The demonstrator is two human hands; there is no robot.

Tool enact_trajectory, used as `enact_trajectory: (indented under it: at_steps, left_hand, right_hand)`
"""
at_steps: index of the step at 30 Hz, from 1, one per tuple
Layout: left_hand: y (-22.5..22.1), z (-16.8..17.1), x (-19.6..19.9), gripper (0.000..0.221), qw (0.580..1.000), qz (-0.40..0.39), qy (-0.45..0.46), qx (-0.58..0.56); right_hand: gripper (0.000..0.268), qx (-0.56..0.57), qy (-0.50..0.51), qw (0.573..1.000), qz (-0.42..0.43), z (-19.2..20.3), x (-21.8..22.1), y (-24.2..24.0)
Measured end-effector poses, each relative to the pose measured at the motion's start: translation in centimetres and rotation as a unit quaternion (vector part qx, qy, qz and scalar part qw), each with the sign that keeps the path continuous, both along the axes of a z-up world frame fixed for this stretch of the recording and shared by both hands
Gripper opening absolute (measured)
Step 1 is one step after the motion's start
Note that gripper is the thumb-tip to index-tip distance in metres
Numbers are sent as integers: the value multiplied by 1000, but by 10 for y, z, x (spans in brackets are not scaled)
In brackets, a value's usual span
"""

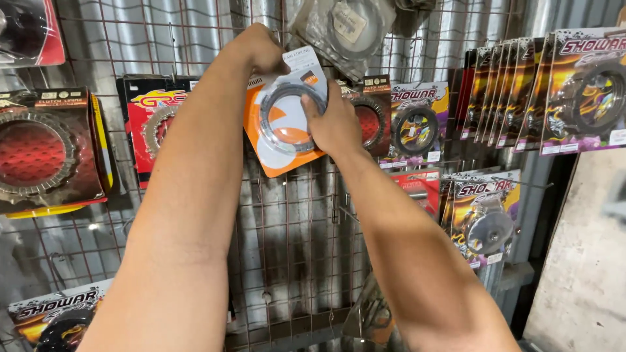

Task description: Cleaning and organizing various motorcycle parts and packages into bins and onto a wall-mounted display rack.

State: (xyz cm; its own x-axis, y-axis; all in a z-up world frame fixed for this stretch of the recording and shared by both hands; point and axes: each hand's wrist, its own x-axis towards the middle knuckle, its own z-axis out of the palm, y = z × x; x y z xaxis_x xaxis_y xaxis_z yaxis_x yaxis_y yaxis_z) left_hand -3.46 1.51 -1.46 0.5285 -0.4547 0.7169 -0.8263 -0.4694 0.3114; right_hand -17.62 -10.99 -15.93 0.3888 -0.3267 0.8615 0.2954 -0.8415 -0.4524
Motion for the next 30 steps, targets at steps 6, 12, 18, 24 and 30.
enact_trajectory:
  at_steps: [6, 12, 18, 24, 30]
  left_hand:
    - [6, -9, -27, 31, 996, 61, 63, -27]
    - [-9, 0, 13, 30, 996, 84, 5, 7]
    - [-28, 8, 35, 41, 991, 119, -58, 37]
    - [-33, 11, 40, 33, 986, 139, -67, 68]
    - [-28, 3, 35, 38, 989, 114, -87, 47]
  right_hand:
    - [58, 1, 18, 1000, 2, -4, 5, -3]
    - [55, 33, 18, 999, 13, -11, 17, -1]
    - [58, 48, -1, 998, 34, -18, 26, 3]
    - [63, 66, -14, 997, 39, -22, 31, 6]
    - [69, 73, -3, 997, 19, -21, 29, 10]
